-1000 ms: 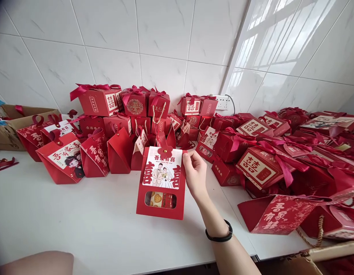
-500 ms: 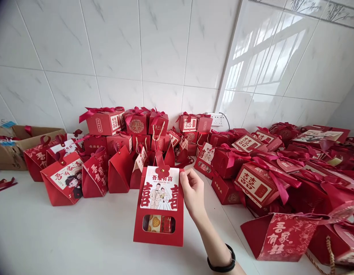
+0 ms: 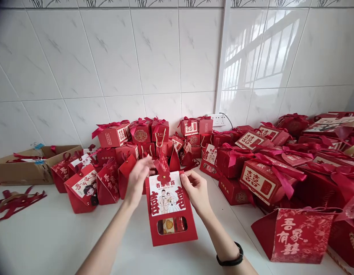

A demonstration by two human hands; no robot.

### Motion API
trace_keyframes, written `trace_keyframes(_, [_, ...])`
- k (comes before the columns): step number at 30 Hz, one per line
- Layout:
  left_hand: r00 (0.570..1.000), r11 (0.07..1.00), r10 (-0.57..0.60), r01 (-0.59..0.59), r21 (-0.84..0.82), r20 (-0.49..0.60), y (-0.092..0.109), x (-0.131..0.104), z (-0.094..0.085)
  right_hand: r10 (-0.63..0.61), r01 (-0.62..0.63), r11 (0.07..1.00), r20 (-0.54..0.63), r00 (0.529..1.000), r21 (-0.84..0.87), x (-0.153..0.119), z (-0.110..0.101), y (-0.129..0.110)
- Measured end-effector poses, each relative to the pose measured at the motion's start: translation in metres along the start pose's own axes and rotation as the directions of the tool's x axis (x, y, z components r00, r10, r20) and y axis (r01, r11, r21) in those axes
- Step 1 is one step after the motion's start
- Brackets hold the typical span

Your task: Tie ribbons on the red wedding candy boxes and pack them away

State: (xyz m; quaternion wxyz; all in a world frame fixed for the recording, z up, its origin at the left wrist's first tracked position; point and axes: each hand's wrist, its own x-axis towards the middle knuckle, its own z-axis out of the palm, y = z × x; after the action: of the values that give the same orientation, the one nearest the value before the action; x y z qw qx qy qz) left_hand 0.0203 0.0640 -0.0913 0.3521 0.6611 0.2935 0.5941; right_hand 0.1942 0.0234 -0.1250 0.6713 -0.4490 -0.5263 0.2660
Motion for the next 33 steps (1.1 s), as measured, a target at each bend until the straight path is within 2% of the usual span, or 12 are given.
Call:
trace_keyframes(3, [0.959,0.965,-0.22,0.241,-0.106,0.181,-0.027,-0.01,-0.002,0.022,-0.02,0.999,0.057,0.998,-0.035,0.0,-0.001,0.002])
trace_keyframes(6, [0.92,0.909,-0.311,0.362,-0.207,0.239,-0.033,-0.014,-0.005,0.04,-0.032,0.997,0.101,0.994,-0.076,-0.001,-0.001,0.002])
trace_keyframes(9, [0.92,0.899,-0.33,0.374,-0.228,0.211,-0.026,-0.011,-0.007,0.039,-0.026,0.994,0.122,0.992,-0.108,-0.003,0.0,0.002])
trace_keyframes(12, [0.923,0.913,-0.332,0.366,-0.18,0.196,-0.02,-0.007,-0.011,0.021,-0.001,0.992,0.155,0.988,-0.127,-0.003,0.0,0.002])
trace_keyframes(16, [0.905,0.913,-0.348,0.386,-0.129,0.243,-0.015,-0.008,-0.017,0.026,0.006,0.991,0.24,0.97,-0.135,-0.004,-0.001,0.001])
trace_keyframes(20, [0.89,0.902,-0.35,0.404,-0.149,0.293,-0.013,-0.009,-0.018,-0.005,0.046,0.989,0.284,0.959,-0.137,-0.005,-0.002,0.001])
trace_keyframes(22, [0.89,0.898,-0.34,0.403,-0.178,0.302,-0.015,-0.01,-0.019,0.023,0.01,0.993,0.284,0.959,-0.115,-0.006,-0.001,0.001])
trace_keyframes(25, [0.874,0.858,-0.304,0.425,-0.29,0.38,-0.018,-0.01,-0.019,0.147,-0.141,0.989,0.294,0.945,-0.041,-0.007,0.001,0.001])
trace_keyframes(27, [0.855,0.84,-0.246,0.423,-0.339,0.457,-0.019,-0.011,-0.019,0.26,-0.288,0.957,0.335,0.905,0.033,-0.007,0.004,0.0])
trace_keyframes(30, [0.817,0.891,-0.158,0.36,-0.277,0.554,-0.016,-0.014,-0.016,0.411,-0.511,0.851,0.454,0.791,0.12,-0.01,0.01,-0.001])
trace_keyframes(33, [0.774,0.91,-0.102,0.327,-0.256,0.625,-0.015,-0.017,-0.012,0.445,-0.592,0.8,0.563,0.697,0.099,-0.017,0.014,0.001])
